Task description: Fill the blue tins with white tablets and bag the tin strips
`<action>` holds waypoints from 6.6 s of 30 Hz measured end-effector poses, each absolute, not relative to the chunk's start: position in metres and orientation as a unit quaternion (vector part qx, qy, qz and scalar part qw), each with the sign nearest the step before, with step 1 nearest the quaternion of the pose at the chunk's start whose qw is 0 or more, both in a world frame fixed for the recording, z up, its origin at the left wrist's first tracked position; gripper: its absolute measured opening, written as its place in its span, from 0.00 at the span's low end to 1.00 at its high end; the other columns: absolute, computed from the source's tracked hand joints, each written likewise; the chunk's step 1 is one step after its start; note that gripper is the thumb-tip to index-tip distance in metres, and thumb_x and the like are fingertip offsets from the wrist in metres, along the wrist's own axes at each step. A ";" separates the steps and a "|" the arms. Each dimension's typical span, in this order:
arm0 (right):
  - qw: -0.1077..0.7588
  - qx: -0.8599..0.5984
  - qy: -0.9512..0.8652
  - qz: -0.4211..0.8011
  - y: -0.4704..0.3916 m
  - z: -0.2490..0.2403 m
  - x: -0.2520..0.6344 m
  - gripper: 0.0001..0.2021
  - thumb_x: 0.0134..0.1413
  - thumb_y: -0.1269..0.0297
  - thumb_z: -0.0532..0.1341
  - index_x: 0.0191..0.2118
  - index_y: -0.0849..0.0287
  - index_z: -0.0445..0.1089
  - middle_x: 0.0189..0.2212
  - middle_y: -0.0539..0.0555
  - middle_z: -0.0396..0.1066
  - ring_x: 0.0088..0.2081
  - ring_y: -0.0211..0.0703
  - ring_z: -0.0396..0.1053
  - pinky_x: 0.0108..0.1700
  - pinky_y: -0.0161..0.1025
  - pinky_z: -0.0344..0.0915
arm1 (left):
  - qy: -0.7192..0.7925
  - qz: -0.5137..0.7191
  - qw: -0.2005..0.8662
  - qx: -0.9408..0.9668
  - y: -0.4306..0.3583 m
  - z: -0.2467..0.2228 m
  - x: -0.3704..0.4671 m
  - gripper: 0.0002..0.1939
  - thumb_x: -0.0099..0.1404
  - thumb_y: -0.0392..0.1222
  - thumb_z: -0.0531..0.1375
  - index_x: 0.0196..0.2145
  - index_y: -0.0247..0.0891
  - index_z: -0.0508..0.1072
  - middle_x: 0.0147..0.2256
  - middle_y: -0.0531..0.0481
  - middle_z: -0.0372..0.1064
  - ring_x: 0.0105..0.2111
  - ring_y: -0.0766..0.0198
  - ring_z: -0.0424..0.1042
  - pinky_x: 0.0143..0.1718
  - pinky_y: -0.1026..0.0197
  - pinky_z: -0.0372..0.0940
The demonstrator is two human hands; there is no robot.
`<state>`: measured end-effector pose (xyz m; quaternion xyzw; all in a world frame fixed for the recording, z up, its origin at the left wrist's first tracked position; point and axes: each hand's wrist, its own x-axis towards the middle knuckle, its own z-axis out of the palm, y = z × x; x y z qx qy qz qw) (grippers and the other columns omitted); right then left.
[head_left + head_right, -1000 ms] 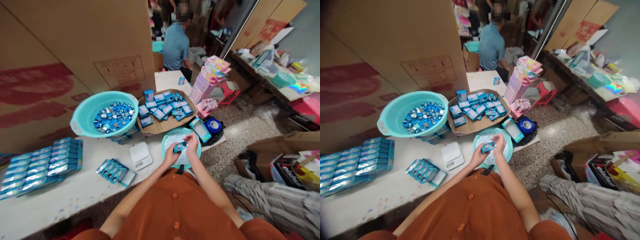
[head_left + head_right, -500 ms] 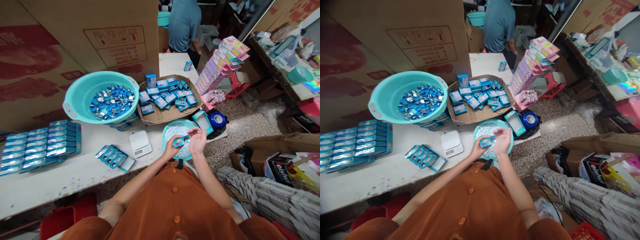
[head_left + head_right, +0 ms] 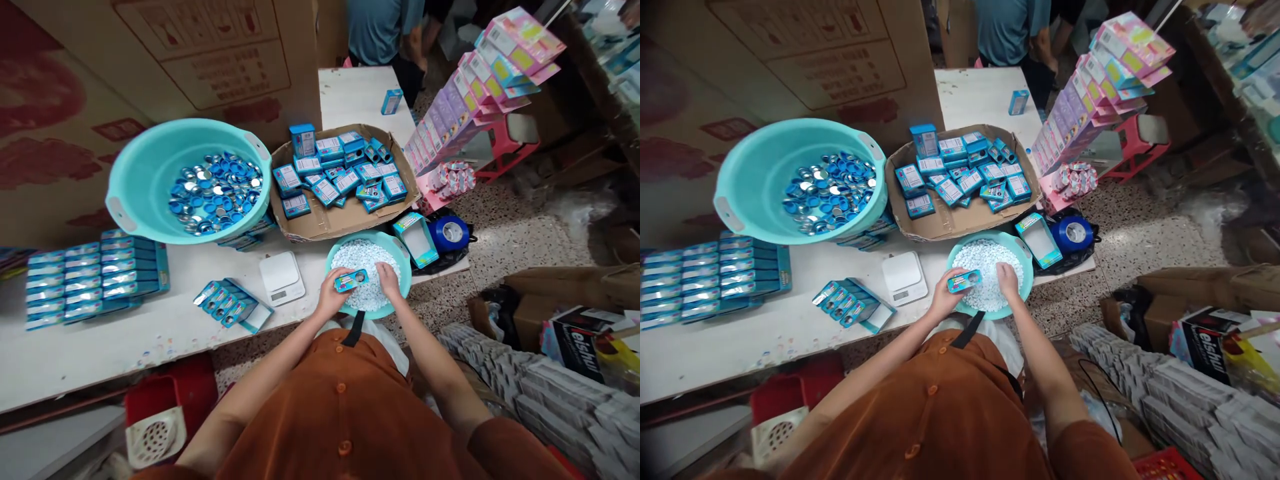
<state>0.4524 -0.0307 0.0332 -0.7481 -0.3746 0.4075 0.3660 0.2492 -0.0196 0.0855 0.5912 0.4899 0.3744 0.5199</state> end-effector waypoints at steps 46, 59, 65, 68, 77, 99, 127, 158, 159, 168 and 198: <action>0.669 -0.460 -0.038 0.583 -0.014 0.152 0.405 0.15 0.56 0.50 0.56 0.26 0.55 0.60 0.20 0.45 0.61 0.23 0.33 0.62 0.28 0.33 0.63 | 0.467 0.253 0.443 0.722 -0.017 0.120 0.259 0.23 0.50 0.26 0.58 0.44 0.41 0.72 0.43 0.48 0.71 0.45 0.57 0.69 0.47 0.55 0.64; 0.672 -0.548 -0.119 0.484 -0.021 0.164 0.395 0.19 0.53 0.48 0.57 0.21 0.56 0.58 0.16 0.44 0.56 0.20 0.33 0.58 0.24 0.33 0.57 | 0.456 0.238 0.416 0.750 -0.022 0.132 0.262 0.26 0.49 0.25 0.58 0.46 0.42 0.71 0.44 0.48 0.70 0.46 0.57 0.68 0.49 0.54 0.64; 0.668 -0.583 -0.128 0.445 -0.025 0.166 0.393 0.21 0.53 0.48 0.56 0.18 0.57 0.56 0.21 0.47 0.63 0.22 0.33 0.61 0.29 0.35 0.61 | 0.467 0.242 0.430 0.734 -0.028 0.133 0.264 0.25 0.50 0.26 0.59 0.45 0.42 0.72 0.43 0.49 0.71 0.45 0.57 0.69 0.48 0.55 0.65; 0.663 -0.604 -0.129 0.423 -0.025 0.161 0.393 0.19 0.53 0.48 0.56 0.21 0.57 0.61 0.18 0.45 0.60 0.20 0.33 0.59 0.26 0.34 0.59 | 0.462 0.238 0.427 0.740 -0.028 0.131 0.266 0.25 0.50 0.26 0.59 0.46 0.44 0.72 0.44 0.49 0.70 0.46 0.57 0.69 0.48 0.55 0.64; 0.687 -0.588 -0.136 0.405 -0.027 0.167 0.391 0.19 0.54 0.49 0.55 0.20 0.58 0.62 0.17 0.46 0.60 0.20 0.33 0.60 0.26 0.35 0.59 | 0.486 0.251 0.469 0.693 -0.032 0.126 0.271 0.23 0.50 0.30 0.63 0.45 0.43 0.72 0.44 0.50 0.71 0.46 0.58 0.70 0.49 0.56 0.65; 0.678 -0.590 -0.228 0.375 -0.036 0.186 0.391 0.23 0.58 0.46 0.49 0.25 0.58 0.69 0.22 0.51 0.69 0.27 0.39 0.70 0.37 0.39 0.65 | 0.444 0.336 0.496 0.666 -0.034 0.135 0.281 0.21 0.51 0.29 0.62 0.44 0.41 0.71 0.44 0.48 0.70 0.46 0.58 0.69 0.49 0.55 0.64; 0.405 -0.644 -0.578 0.296 -0.054 0.151 0.415 0.22 0.59 0.53 0.50 0.56 0.51 0.64 0.57 0.57 0.60 0.58 0.50 0.57 0.60 0.54 0.52 | 0.480 0.363 0.506 0.617 -0.035 0.124 0.282 0.20 0.51 0.30 0.63 0.43 0.40 0.71 0.42 0.47 0.71 0.45 0.58 0.70 0.48 0.55 0.65; 0.492 -0.495 -0.015 0.716 -0.011 0.087 0.412 0.15 0.55 0.54 0.56 0.23 0.55 0.59 0.15 0.42 0.51 0.14 0.30 0.44 0.16 0.31 0.42 | 0.567 0.354 0.460 0.584 -0.052 0.115 0.209 0.17 0.52 0.37 0.65 0.41 0.40 0.70 0.41 0.47 0.69 0.43 0.58 0.70 0.46 0.57 0.64; 0.517 -0.460 0.005 0.722 -0.010 0.099 0.414 0.14 0.56 0.56 0.56 0.24 0.56 0.59 0.16 0.42 0.52 0.14 0.30 0.44 0.15 0.30 0.43 | 0.560 0.352 0.462 0.591 -0.051 0.116 0.211 0.17 0.52 0.37 0.65 0.41 0.40 0.71 0.41 0.47 0.69 0.43 0.58 0.70 0.46 0.57 0.64; 0.639 -0.462 -0.007 0.615 -0.017 0.163 0.388 0.18 0.57 0.49 0.53 0.24 0.56 0.59 0.17 0.44 0.58 0.17 0.30 0.56 0.18 0.30 0.54 | 0.489 0.298 0.467 0.674 -0.043 0.131 0.232 0.18 0.53 0.35 0.63 0.43 0.40 0.71 0.42 0.47 0.70 0.44 0.58 0.69 0.45 0.57 0.64; 0.675 -0.550 -0.107 0.480 -0.024 0.173 0.379 0.24 0.54 0.43 0.54 0.19 0.57 0.55 0.15 0.43 0.51 0.16 0.29 0.49 0.18 0.31 0.48 | 0.479 0.332 0.506 0.636 -0.044 0.116 0.252 0.21 0.49 0.37 0.68 0.43 0.39 0.71 0.43 0.47 0.72 0.45 0.57 0.71 0.48 0.55 0.64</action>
